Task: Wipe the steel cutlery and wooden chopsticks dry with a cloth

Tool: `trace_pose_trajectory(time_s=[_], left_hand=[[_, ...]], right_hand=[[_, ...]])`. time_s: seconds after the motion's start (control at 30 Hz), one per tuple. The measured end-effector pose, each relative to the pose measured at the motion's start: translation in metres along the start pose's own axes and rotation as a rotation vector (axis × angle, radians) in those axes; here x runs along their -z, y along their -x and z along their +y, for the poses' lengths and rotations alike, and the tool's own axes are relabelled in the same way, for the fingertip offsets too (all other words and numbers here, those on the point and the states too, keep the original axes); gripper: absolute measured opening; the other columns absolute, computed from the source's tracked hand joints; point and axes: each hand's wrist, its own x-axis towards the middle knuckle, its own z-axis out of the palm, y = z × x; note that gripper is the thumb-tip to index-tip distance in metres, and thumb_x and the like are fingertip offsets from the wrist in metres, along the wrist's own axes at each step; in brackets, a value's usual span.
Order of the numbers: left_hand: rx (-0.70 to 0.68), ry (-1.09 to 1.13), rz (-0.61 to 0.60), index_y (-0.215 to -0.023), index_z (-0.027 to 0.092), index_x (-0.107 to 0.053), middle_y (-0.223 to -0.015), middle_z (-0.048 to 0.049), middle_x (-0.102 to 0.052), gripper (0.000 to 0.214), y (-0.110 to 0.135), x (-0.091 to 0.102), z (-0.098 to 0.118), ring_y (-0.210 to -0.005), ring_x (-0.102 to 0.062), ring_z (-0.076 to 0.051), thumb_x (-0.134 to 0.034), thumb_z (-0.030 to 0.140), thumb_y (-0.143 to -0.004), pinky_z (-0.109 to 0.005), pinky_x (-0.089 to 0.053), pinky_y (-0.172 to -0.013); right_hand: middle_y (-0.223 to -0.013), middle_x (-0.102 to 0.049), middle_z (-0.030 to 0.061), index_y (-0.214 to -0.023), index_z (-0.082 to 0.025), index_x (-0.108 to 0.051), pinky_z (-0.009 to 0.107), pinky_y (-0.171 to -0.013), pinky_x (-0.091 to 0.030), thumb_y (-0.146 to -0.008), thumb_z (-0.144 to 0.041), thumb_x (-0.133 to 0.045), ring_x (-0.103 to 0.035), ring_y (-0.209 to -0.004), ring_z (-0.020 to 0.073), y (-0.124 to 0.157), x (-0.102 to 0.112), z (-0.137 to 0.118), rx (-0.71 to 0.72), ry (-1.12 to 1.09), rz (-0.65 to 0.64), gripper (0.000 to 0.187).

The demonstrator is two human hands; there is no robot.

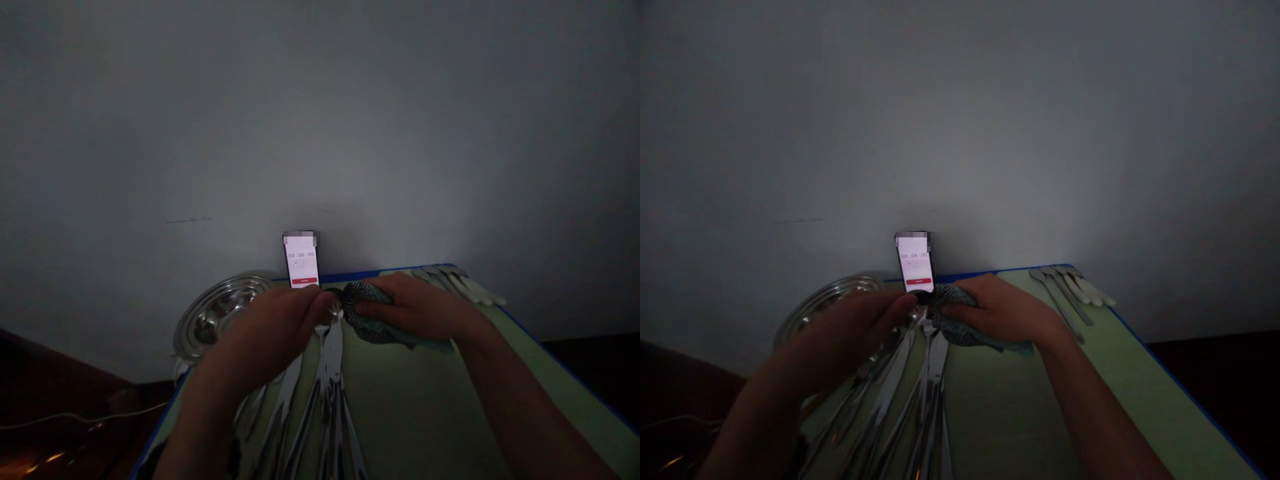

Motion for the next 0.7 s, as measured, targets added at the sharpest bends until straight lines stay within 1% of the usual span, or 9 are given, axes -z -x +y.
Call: trace_pose_trajectory(time_s=[0.1, 0.17, 0.3, 0.37, 0.43, 0.53, 0.63, 0.7], left_hand=[[0.015, -0.03, -0.052, -0.081, 0.018, -0.061, -0.075, -0.0044, -0.068, 0.044, -0.005, -0.009, 0.01, -0.065, -0.062, -0.017, -0.024, 0.037, -0.096, -0.028, -0.04, -0.058], [0.025, -0.06, -0.063, -0.083, 0.018, -0.061, -0.076, -0.006, -0.069, 0.044, -0.007, -0.012, 0.014, -0.067, -0.063, -0.019, -0.023, 0.036, -0.096, -0.03, -0.041, -0.06], [0.023, -0.104, -0.024, -0.084, 0.017, -0.062, -0.078, -0.0068, -0.069, 0.045, -0.007, -0.01, 0.015, -0.068, -0.064, -0.02, -0.023, 0.035, -0.096, -0.03, -0.042, -0.061], [0.008, -0.128, 0.007, -0.082, 0.017, -0.062, -0.075, -0.0061, -0.069, 0.046, -0.007, -0.007, 0.012, -0.064, -0.063, -0.019, -0.022, 0.036, -0.096, -0.029, -0.041, -0.059], [-0.004, -0.141, 0.015, -0.079, 0.017, -0.062, -0.071, -0.0049, -0.068, 0.048, -0.007, -0.003, 0.008, -0.059, -0.06, -0.017, -0.022, 0.037, -0.096, -0.027, -0.038, -0.056], [0.039, -0.128, 0.013, -0.078, 0.018, -0.064, -0.069, -0.0046, -0.067, 0.049, -0.003, 0.006, -0.003, -0.057, -0.058, -0.015, -0.023, 0.038, -0.095, -0.026, -0.037, -0.054], [0.099, -0.045, 0.062, -0.081, 0.019, -0.066, -0.07, -0.0044, -0.068, 0.046, 0.004, 0.014, -0.016, -0.06, -0.059, -0.016, -0.028, 0.041, -0.092, -0.026, -0.038, -0.056], [0.122, 0.044, 0.11, -0.08, 0.02, -0.066, -0.065, -0.002, -0.067, 0.043, 0.007, 0.017, -0.022, -0.055, -0.057, -0.015, -0.031, 0.042, -0.091, -0.024, -0.038, -0.053]], right_hand=[[-0.072, -0.061, -0.0004, -0.083, -0.017, -0.06, 0.021, -0.057, -0.037, -0.087, -0.034, -0.045, -0.051, -0.062, 0.0114, -0.003, -0.004, -0.002, 0.007, -0.022, 0.002, 0.023], [-0.071, -0.061, -0.0005, -0.081, -0.017, -0.06, 0.021, -0.057, -0.037, -0.087, -0.034, -0.045, -0.051, -0.062, 0.0112, -0.004, -0.007, -0.001, 0.02, -0.011, 0.015, 0.023], [-0.072, -0.062, -0.0002, -0.079, -0.016, -0.059, 0.022, -0.057, -0.037, -0.086, -0.037, -0.046, -0.051, -0.064, 0.0114, -0.008, -0.012, -0.002, 0.03, -0.012, 0.096, 0.025], [-0.076, -0.063, 0.0001, -0.082, -0.017, -0.06, 0.022, -0.06, -0.038, -0.086, -0.038, -0.047, -0.052, -0.067, 0.0118, -0.009, -0.014, -0.003, 0.045, -0.052, 0.107, 0.025], [-0.08, -0.064, 0.0005, -0.087, -0.017, -0.061, 0.023, -0.062, -0.04, -0.086, -0.038, -0.048, -0.054, -0.069, 0.0125, -0.009, -0.013, -0.003, 0.043, -0.066, 0.091, 0.024], [-0.082, -0.065, 0.0009, -0.093, -0.018, -0.062, 0.024, -0.064, -0.042, -0.086, -0.039, -0.048, -0.055, -0.071, 0.0133, -0.004, -0.007, 0.0, 0.006, -0.065, 0.042, 0.026], [-0.08, -0.064, 0.0005, -0.092, -0.019, -0.061, 0.023, -0.061, -0.043, -0.086, -0.043, -0.047, -0.057, -0.069, 0.0133, 0.003, 0.002, 0.006, -0.041, -0.112, -0.017, 0.029], [-0.078, -0.064, 0.0008, -0.09, -0.018, -0.061, 0.023, -0.059, -0.044, -0.086, -0.046, -0.046, -0.057, -0.067, 0.0137, 0.008, 0.006, 0.009, -0.088, -0.135, -0.034, 0.032]])
